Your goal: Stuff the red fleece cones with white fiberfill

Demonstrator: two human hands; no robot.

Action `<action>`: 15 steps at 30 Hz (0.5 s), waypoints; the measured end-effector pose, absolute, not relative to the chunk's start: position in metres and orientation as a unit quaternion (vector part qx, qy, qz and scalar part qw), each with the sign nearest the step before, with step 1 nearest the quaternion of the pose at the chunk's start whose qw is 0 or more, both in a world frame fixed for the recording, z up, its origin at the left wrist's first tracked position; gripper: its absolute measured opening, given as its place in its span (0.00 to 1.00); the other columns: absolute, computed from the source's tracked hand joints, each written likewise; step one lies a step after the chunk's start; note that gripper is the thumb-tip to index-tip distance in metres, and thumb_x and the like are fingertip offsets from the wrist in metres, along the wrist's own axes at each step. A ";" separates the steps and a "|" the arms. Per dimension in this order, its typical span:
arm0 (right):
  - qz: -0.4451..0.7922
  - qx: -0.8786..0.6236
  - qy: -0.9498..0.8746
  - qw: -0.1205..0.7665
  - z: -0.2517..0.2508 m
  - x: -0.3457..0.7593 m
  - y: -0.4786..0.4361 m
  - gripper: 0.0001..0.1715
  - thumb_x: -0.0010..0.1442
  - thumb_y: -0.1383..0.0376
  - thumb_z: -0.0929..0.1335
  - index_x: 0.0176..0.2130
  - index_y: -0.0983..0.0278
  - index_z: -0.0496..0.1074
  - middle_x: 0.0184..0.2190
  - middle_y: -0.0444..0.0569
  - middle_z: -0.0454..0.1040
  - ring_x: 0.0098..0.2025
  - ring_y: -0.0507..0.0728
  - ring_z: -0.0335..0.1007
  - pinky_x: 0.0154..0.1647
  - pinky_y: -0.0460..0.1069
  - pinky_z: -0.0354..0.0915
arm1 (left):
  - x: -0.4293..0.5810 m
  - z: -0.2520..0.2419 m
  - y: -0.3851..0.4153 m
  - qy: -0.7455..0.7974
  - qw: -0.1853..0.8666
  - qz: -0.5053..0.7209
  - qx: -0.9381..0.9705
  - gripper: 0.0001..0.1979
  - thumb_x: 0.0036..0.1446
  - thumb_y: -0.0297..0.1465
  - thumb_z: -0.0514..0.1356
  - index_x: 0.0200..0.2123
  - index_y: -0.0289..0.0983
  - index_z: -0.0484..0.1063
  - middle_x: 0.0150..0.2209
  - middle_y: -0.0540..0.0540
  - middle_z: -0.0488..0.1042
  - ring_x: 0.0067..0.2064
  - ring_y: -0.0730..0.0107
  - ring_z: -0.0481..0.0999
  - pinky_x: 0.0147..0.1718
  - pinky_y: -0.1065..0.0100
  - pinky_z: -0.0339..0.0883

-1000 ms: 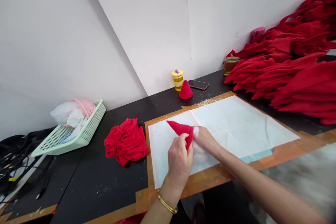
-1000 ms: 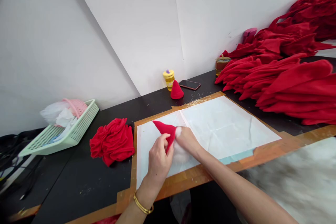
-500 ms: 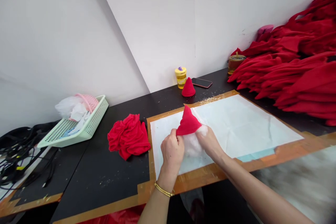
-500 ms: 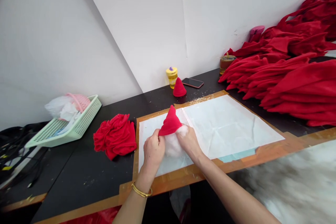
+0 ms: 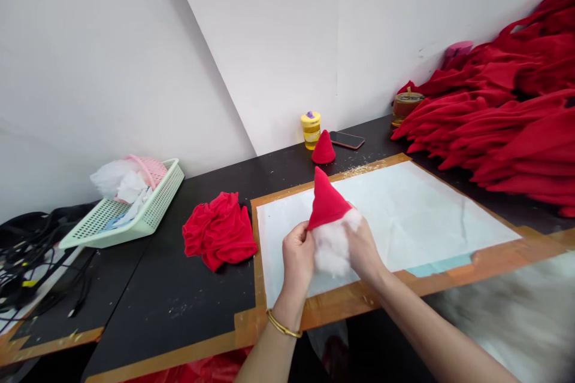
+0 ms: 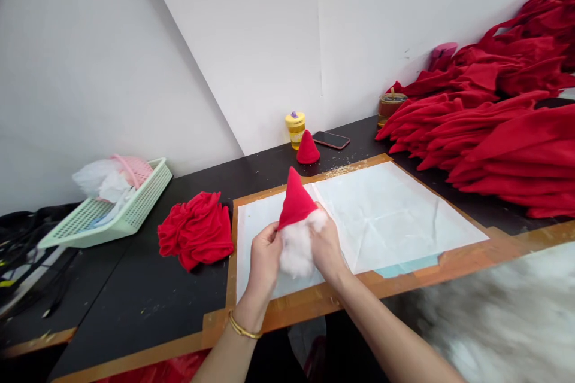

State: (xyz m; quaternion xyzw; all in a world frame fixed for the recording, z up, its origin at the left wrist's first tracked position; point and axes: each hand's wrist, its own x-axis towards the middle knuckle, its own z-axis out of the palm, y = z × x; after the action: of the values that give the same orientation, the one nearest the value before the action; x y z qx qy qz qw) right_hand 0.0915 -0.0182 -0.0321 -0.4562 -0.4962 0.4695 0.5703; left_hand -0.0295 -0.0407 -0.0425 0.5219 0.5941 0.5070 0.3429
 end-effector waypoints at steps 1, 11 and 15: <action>0.484 -0.451 -0.486 0.571 -0.031 0.092 -0.017 0.12 0.54 0.58 0.67 0.28 0.58 0.60 0.21 0.40 0.63 0.23 0.53 0.58 0.21 0.48 0.60 | -0.030 -0.042 -0.043 0.596 0.327 0.499 0.538 0.09 0.57 0.31 0.57 0.34 0.37 0.78 0.27 0.48 0.77 0.30 0.65 0.73 0.31 0.67 0.64; 0.504 -0.412 -0.472 0.594 -0.023 0.102 -0.005 0.10 0.58 0.55 0.68 0.36 0.58 0.68 0.33 0.48 0.76 0.36 0.58 0.72 0.32 0.50 0.70 | -0.026 -0.027 -0.061 0.587 0.178 0.550 0.567 0.07 0.65 0.31 0.52 0.36 0.40 0.68 0.37 0.44 0.72 0.43 0.60 0.72 0.43 0.61 0.65; 0.529 -0.405 -0.528 0.527 -0.022 0.114 -0.016 0.07 0.54 0.60 0.71 0.29 0.60 0.71 0.29 0.48 0.76 0.34 0.60 0.71 0.34 0.53 0.71 | -0.043 -0.020 -0.043 0.516 0.350 0.569 0.536 0.23 0.56 0.31 0.62 0.55 0.41 0.65 0.56 0.39 0.70 0.53 0.59 0.73 0.48 0.61 0.70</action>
State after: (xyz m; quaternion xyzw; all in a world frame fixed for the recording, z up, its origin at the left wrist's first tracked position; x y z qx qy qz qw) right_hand 0.1144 -0.0161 -0.0225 -0.4051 -0.5275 0.5292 0.5268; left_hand -0.0433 -0.0434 -0.0196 0.5363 0.5164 0.5687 0.3497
